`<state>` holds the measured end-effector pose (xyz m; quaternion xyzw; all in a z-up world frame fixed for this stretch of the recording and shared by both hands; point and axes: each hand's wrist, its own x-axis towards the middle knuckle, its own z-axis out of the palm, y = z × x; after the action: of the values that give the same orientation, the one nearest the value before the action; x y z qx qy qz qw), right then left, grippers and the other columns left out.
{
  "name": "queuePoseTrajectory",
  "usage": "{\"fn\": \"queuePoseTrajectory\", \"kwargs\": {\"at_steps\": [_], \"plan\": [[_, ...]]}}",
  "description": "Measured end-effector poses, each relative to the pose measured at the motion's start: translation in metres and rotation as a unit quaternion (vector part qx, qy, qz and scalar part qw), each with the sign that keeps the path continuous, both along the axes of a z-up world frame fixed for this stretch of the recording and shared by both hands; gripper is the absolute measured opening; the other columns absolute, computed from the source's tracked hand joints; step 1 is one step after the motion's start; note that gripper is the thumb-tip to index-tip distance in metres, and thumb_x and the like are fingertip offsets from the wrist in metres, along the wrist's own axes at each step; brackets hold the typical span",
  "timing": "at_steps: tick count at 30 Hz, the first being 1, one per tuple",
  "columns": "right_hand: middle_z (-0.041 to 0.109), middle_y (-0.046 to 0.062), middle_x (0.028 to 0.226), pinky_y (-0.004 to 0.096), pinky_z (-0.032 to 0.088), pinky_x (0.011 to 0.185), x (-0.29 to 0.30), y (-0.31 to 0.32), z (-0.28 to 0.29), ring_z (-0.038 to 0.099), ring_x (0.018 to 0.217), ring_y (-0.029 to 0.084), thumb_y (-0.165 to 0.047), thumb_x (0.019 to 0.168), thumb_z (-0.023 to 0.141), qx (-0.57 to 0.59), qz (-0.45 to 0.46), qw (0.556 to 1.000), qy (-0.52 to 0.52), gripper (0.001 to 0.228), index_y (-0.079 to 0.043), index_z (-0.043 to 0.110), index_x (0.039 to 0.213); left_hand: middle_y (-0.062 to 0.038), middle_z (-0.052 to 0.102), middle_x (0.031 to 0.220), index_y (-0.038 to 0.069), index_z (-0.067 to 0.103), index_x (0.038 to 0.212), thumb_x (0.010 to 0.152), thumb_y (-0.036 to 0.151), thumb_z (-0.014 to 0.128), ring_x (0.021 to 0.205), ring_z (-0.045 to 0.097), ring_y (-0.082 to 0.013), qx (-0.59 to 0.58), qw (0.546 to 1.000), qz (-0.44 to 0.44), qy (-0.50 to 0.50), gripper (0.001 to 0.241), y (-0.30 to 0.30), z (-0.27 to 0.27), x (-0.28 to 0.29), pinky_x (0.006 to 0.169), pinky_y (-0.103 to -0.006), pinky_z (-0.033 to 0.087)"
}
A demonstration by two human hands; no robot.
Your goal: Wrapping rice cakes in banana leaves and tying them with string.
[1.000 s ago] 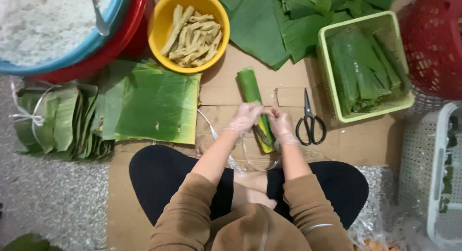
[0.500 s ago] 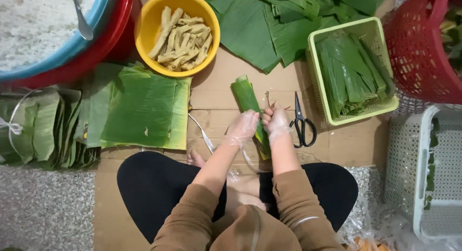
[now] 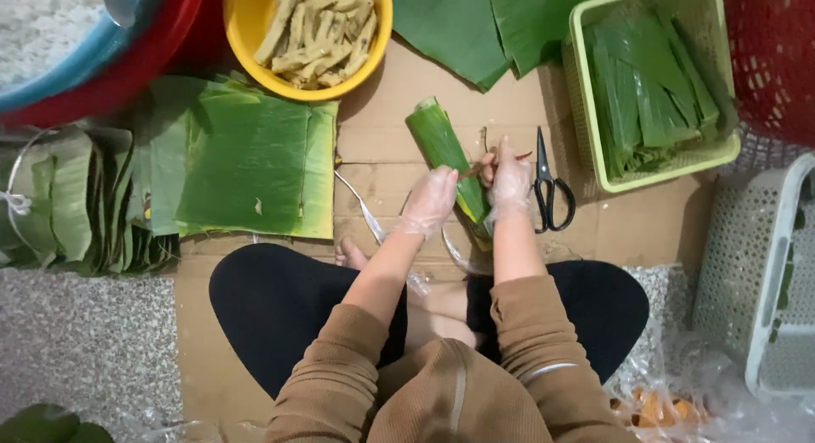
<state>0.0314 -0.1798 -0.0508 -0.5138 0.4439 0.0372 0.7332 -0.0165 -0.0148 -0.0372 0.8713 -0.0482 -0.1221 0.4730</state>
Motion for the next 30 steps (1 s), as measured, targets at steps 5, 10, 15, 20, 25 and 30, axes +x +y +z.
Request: {"fn": "queuePoseTrajectory", "kwargs": {"at_steps": [5, 10, 15, 20, 25, 30], "plan": [[0.072, -0.008, 0.073, 0.033, 0.056, 0.086, -0.038, -0.011, 0.021, 0.072, 0.082, 0.025, -0.08, 0.073, 0.074, -0.321, 0.384, 0.855, 0.136, 0.037, -0.043, 0.073, 0.078, -0.02, 0.062, 0.07, 0.011, 0.056, 0.086, 0.108, 0.027, 0.042, 0.078, 0.07, -0.0435, -0.021, 0.998, 0.035, -0.044, 0.031, -0.004, 0.011, -0.003, 0.061, -0.0515, 0.055], [0.073, -0.004, 0.094, 0.032, 0.056, 0.088, -0.04, 0.001, 0.0, 0.07, 0.092, 0.016, -0.04, 0.081, 0.081, -0.284, 0.318, 0.905, 0.0, 0.018, -0.029, 0.077, 0.094, -0.019, 0.061, 0.066, 0.011, 0.055, 0.083, 0.108, 0.033, 0.04, 0.071, 0.07, -0.0408, 0.007, 0.998, 0.018, -0.053, 0.036, -0.005, 0.005, 0.001, 0.061, -0.0498, 0.055], [0.076, 0.01, 0.108, 0.035, 0.058, 0.085, -0.049, 0.001, -0.003, 0.069, 0.099, 0.02, -0.011, 0.089, 0.081, -0.239, 0.28, 0.91, -0.192, 0.018, -0.006, 0.08, 0.106, -0.019, 0.062, 0.066, 0.011, 0.054, 0.083, 0.108, 0.033, 0.035, 0.07, 0.07, -0.0412, 0.033, 0.998, 0.0, -0.056, 0.039, -0.003, -0.003, 0.009, 0.061, -0.0505, 0.055], [0.059, 0.003, 0.055, 0.021, 0.04, 0.042, -0.039, 0.001, 0.004, 0.055, 0.045, 0.011, -0.011, 0.093, 0.073, -0.095, 0.304, 0.933, -0.169, 0.006, -0.008, 0.076, 0.097, -0.025, 0.065, 0.074, 0.006, 0.061, 0.088, 0.105, 0.021, 0.04, 0.072, 0.069, -0.0464, 0.068, 0.989, -0.084, -0.105, 0.031, 0.015, 0.008, 0.018, 0.063, -0.0562, 0.056], [0.07, 0.006, 0.076, 0.02, 0.048, 0.05, -0.029, -0.005, 0.001, 0.062, 0.059, 0.009, -0.009, 0.086, 0.085, -0.142, 0.329, 0.914, -0.189, 0.029, -0.006, 0.071, 0.112, 0.0, 0.068, 0.117, 0.022, 0.072, 0.091, 0.099, 0.049, 0.048, 0.108, 0.068, -0.0283, -0.031, 0.985, 0.089, 0.143, 0.038, 0.014, 0.026, 0.027, 0.093, -0.0482, 0.056], [0.076, 0.009, 0.093, 0.039, 0.058, 0.082, -0.034, -0.003, 0.021, 0.071, 0.092, 0.02, -0.007, 0.085, 0.082, -0.284, 0.439, 0.82, -0.232, 0.018, -0.012, 0.078, 0.103, -0.011, 0.062, 0.112, 0.006, 0.073, 0.079, 0.084, 0.023, 0.071, 0.101, 0.068, -0.0397, 0.067, 0.971, 0.077, -0.216, 0.018, -0.009, 0.038, 0.017, 0.088, -0.0503, 0.059]]}}
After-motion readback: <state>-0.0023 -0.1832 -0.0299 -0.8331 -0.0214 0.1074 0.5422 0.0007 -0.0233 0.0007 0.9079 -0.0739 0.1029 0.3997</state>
